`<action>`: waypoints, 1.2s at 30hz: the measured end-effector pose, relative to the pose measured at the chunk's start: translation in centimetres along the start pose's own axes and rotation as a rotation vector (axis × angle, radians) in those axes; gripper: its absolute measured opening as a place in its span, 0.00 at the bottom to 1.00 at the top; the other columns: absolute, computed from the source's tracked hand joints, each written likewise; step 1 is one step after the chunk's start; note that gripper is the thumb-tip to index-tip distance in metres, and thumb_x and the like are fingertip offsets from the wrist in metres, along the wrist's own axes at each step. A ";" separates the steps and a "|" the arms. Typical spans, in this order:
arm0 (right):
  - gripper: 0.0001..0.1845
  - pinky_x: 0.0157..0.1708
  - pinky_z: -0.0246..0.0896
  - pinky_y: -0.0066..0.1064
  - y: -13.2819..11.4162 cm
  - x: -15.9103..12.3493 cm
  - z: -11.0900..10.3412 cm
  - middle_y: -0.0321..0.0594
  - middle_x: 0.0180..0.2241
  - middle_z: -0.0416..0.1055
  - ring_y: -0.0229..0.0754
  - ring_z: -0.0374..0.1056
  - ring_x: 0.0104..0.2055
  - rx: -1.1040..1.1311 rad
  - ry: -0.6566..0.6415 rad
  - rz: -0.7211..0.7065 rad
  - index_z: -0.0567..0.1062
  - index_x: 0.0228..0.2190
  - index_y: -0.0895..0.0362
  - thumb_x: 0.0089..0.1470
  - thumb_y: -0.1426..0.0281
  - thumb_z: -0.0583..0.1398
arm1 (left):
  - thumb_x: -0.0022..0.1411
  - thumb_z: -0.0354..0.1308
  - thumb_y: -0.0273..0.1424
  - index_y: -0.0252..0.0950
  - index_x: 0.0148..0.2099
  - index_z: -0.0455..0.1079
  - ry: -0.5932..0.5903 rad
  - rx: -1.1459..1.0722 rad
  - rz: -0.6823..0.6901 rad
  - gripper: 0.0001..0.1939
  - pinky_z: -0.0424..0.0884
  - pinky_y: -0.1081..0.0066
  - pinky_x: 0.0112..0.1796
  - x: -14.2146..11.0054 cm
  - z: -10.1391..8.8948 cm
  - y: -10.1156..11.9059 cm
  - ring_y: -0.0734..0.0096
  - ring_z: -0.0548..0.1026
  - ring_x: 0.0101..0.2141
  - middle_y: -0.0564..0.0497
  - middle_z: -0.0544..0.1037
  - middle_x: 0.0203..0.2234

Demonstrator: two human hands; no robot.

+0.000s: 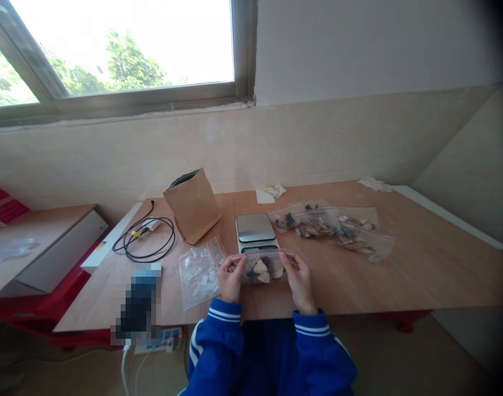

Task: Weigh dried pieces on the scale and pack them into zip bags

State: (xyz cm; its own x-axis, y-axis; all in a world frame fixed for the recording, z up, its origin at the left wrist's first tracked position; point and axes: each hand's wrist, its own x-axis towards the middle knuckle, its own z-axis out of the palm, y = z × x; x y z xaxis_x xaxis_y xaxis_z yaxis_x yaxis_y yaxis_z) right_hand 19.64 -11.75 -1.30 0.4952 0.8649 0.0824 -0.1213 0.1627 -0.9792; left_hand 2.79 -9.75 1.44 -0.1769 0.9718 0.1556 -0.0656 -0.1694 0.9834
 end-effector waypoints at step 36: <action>0.13 0.40 0.64 0.34 -1.5 -0.9 0.5 0.35 0.30 0.75 0.42 0.70 0.36 0.098 -0.111 0.010 0.76 0.30 0.54 0.46 0.58 0.66 | 0.50 0.66 0.38 0.34 0.31 0.77 -0.123 -0.038 0.030 0.12 0.69 0.66 0.42 -0.3 0.2 0.7 0.64 0.74 0.36 0.46 0.78 0.31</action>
State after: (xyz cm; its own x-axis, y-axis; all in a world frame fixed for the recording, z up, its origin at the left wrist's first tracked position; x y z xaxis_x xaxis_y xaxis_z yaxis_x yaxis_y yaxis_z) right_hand 18.93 -12.53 0.18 0.3958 0.9131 0.0980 -0.2116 0.1945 -0.9578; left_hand 2.95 -10.15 2.06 -0.0574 0.9786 0.1974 -0.0994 -0.2023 0.9743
